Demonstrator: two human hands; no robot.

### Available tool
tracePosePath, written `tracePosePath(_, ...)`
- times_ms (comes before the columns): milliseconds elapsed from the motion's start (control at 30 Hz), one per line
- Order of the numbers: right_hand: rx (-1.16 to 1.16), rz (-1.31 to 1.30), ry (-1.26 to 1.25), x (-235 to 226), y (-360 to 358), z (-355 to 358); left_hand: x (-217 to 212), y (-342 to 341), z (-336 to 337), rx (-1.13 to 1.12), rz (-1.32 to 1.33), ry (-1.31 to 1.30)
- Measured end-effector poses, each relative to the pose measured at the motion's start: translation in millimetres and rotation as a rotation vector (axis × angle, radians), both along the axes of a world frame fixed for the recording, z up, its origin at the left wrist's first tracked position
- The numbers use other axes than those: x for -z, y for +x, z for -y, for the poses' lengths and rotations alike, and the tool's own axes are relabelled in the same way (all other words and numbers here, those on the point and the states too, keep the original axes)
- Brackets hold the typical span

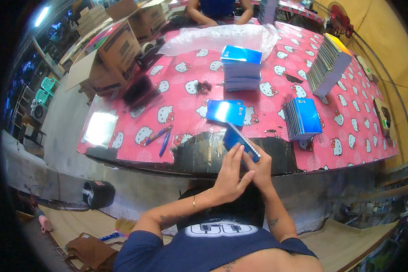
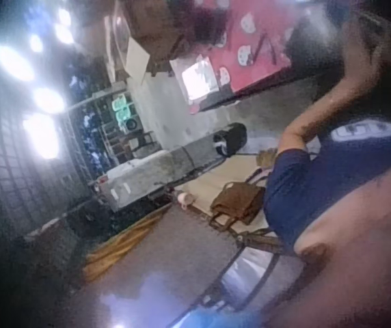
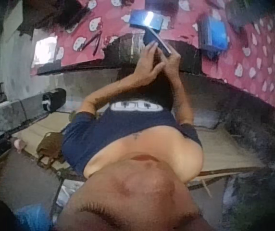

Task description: The person assembles notebooks by sliding spiral bindings onto stacks of blue paper covers and then uses pliers to trim the excess wire. The person handles several notebooks one at a time at a table in a manufacturing environment.

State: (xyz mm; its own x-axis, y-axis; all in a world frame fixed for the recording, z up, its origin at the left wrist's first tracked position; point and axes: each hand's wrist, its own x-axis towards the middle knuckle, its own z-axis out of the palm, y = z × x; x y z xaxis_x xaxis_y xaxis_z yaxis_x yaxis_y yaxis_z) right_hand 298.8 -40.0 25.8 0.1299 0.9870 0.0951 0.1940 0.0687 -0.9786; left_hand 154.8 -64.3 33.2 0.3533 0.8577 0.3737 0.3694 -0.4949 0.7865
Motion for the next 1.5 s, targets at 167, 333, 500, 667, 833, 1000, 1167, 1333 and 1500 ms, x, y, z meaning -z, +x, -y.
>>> tracePosePath(167, -0.107, 0.374, 0.310, -59.8, -12.1, 30.5, -32.6, -24.2, -19.9, -0.081, 0.236, -0.366)
tracePosePath(333, -0.098, 0.992, 0.602, -51.5, 6.3, -5.4, 11.8, -41.2, -66.9, 0.153, 0.276, -0.398)
tracePosePath(500, -0.102, 0.942, 0.575, -30.9, 5.7, -24.9, 17.3, -76.9, -82.4, -0.103, -0.066, 0.129)
tracePosePath(667, -0.080, 0.856, 0.545, -31.8, -1.7, -21.0, 22.1, -193.7, -83.6, -0.531, -0.773, 0.164)
tracePosePath(833, -0.033, 0.844, 0.518, -30.9, -6.1, -17.6, 25.5, -186.7, -81.4, -0.535, -0.389, 0.138)
tracePosePath(1000, 0.015, 0.883, 0.496, -29.0, -10.3, -12.2, 35.0, -95.9, -55.5, -0.456, -0.760, 0.276)
tracePosePath(1167, 0.025, 0.857, 0.514, -30.4, -19.0, -13.2, 32.5, -101.9, -105.1, -0.595, -0.676, 0.237)
tracePosePath(1333, 0.016, 0.852, 0.463, -29.8, -11.9, -12.7, 8.4, -114.3, -74.3, -0.396, -0.556, 0.192)
tracePosePath(1500, 0.006, 0.845, 0.474, -32.9, -14.2, -11.1, 4.9, -126.7, -53.4, -0.272, -0.402, 0.039)
